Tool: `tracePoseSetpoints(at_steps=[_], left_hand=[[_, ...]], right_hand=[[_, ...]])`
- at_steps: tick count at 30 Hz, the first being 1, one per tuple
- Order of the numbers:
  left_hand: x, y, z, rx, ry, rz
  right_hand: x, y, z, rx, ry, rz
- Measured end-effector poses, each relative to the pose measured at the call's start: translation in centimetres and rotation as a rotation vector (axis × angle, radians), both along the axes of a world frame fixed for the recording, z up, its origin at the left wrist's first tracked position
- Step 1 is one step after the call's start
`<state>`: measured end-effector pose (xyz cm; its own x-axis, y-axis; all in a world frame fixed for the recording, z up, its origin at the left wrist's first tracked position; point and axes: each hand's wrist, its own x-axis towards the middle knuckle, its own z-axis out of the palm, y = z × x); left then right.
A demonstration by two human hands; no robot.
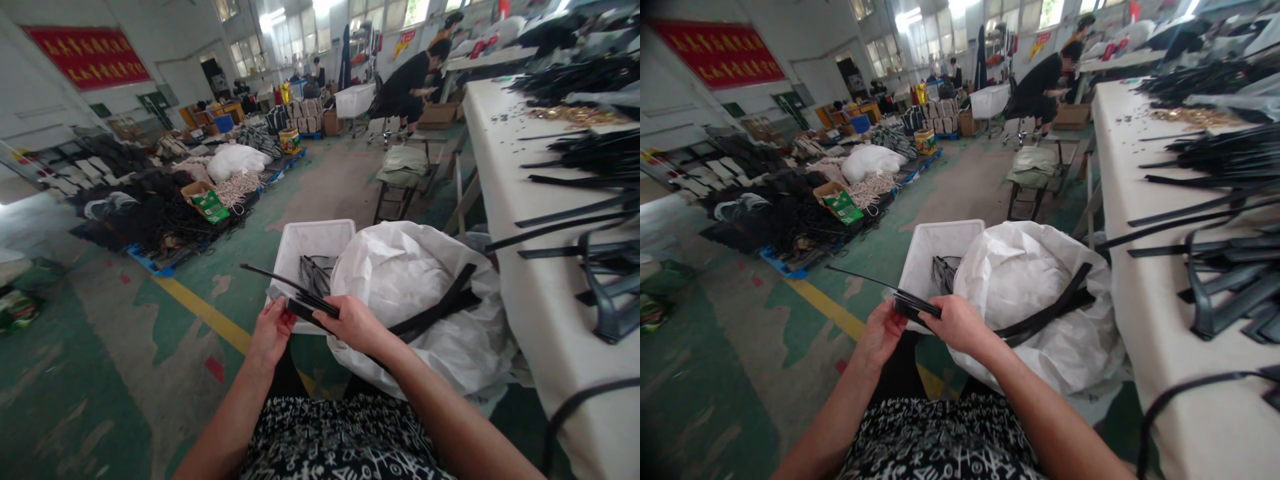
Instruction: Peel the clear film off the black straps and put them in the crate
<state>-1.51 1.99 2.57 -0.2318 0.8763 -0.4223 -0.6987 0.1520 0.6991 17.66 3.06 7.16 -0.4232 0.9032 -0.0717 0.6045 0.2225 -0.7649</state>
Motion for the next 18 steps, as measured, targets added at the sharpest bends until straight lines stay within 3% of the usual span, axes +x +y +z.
tracePoseSetpoints(at_steps=[3,7,12,18], left_hand=[[0.7,-0.1,0.2,-0.034,-0.041,0.004],[0.0,-0.2,0.6,-0.012,0.065,0.096],[-0.6,-0.5,0.6,-0.049,0.056,0.000],[2.2,-2.2,0.1,0.009,0.120,-0.060]], right_hand=[[-0.3,0.1,-0.2,0.009,0.006,-0.035],[0.3,-0.4,0.0,-0.014,0.034,-0.038],[1.5,-1.1,0.6,0.021,0.000,-0.059],[0.8,-1.4,0.8,0.081,-0.066,-0.024]])
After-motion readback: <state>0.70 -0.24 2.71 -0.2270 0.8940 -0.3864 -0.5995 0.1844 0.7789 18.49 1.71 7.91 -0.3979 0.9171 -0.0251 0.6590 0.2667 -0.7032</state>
